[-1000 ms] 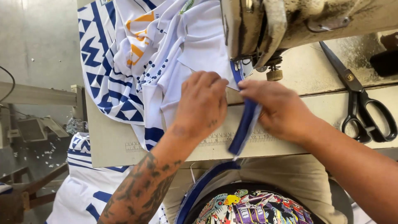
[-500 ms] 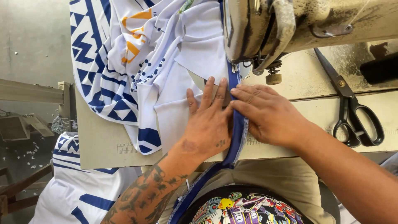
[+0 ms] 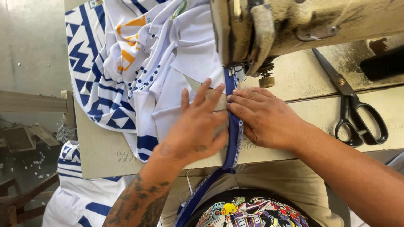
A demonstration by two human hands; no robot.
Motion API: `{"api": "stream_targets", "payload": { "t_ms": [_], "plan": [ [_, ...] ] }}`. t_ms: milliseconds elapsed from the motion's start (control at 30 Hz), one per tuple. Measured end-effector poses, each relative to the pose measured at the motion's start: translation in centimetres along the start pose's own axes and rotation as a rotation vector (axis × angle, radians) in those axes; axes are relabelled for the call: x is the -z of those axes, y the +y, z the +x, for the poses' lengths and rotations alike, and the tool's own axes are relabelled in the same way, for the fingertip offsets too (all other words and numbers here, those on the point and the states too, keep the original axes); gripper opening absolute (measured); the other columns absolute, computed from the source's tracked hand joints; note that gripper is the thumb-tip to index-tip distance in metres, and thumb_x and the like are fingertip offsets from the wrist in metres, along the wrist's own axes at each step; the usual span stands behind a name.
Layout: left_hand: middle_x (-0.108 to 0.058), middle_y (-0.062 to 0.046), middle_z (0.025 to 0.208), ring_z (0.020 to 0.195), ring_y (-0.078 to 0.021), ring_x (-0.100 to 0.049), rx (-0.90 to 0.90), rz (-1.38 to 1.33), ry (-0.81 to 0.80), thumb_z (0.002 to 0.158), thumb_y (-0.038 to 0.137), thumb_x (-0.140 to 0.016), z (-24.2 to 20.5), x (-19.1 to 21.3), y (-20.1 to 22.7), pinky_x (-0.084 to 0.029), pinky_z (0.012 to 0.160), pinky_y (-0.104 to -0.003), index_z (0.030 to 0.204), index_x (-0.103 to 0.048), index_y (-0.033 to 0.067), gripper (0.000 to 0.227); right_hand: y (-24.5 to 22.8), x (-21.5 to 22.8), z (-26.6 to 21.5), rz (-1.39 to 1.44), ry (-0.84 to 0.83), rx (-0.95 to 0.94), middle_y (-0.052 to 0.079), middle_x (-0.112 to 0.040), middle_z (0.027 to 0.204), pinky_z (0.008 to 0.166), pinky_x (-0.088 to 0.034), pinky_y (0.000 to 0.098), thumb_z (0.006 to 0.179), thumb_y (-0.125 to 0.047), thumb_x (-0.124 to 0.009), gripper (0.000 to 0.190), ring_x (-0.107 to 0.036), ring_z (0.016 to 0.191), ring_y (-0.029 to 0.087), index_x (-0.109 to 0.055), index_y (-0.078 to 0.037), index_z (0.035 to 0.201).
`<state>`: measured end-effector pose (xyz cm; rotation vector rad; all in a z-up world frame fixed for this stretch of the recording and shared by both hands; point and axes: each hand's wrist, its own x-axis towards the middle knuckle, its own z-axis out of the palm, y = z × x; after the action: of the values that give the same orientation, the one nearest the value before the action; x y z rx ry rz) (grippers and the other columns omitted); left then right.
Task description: The person is sewing blue trim onto white jerseys using an industrial sewing machine and trimming excess material with scissors.
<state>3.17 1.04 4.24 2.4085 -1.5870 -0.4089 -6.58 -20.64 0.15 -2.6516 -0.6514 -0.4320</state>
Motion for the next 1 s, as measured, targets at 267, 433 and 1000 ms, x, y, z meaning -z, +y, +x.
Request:
{"api": "stream_targets", "payload": {
  "t_ms": [267,433,1000],
  "plan": [
    [-0.029,-0.028,0.168,0.157,-0.0557,-0.011,0.035,0.004,0.235,0.1,0.04,-0.063,6.7,0.0,-6.3,-0.016,0.123,-0.076,0.147,-0.051,0.0096,0.058,-0.4,1.3,0.7,-0.099,-0.125,0.097,0.018,-0.07,0.134,0.115,-0.045,0.0542,0.088,-0.03,-0.068,0.04,-0.062,0.13,0.039,-0.066,-0.005,0.119],
    [-0.026,-0.034,0.167,0.157,-0.0542,-0.001,0.022,0.05,0.163,0.102,0.048,-0.061,6.9,0.8,-6.7,-0.012,0.123,-0.078,0.136,-0.06,0.0045,0.055,0.3,0.6,0.7,-0.103,-0.143,0.09,0.02,-0.069,0.137,0.114,-0.046,0.0539,0.099,-0.037,-0.057,0.039,-0.063,0.131,0.04,-0.069,-0.006,0.12],
    [-0.069,-0.009,0.097,0.088,-0.0381,-0.061,-0.13,-0.027,0.38,0.092,0.019,-0.073,0.8,1.4,-2.1,-0.048,0.084,-0.053,0.111,-0.067,0.0075,0.022,0.9,7.9,-16.3,-0.457,-0.046,-0.584,0.007,-0.075,0.114,0.097,-0.061,0.0443,0.093,-0.013,-0.071,0.027,-0.072,0.098,0.034,-0.083,-0.013,0.118]
  ]
}}
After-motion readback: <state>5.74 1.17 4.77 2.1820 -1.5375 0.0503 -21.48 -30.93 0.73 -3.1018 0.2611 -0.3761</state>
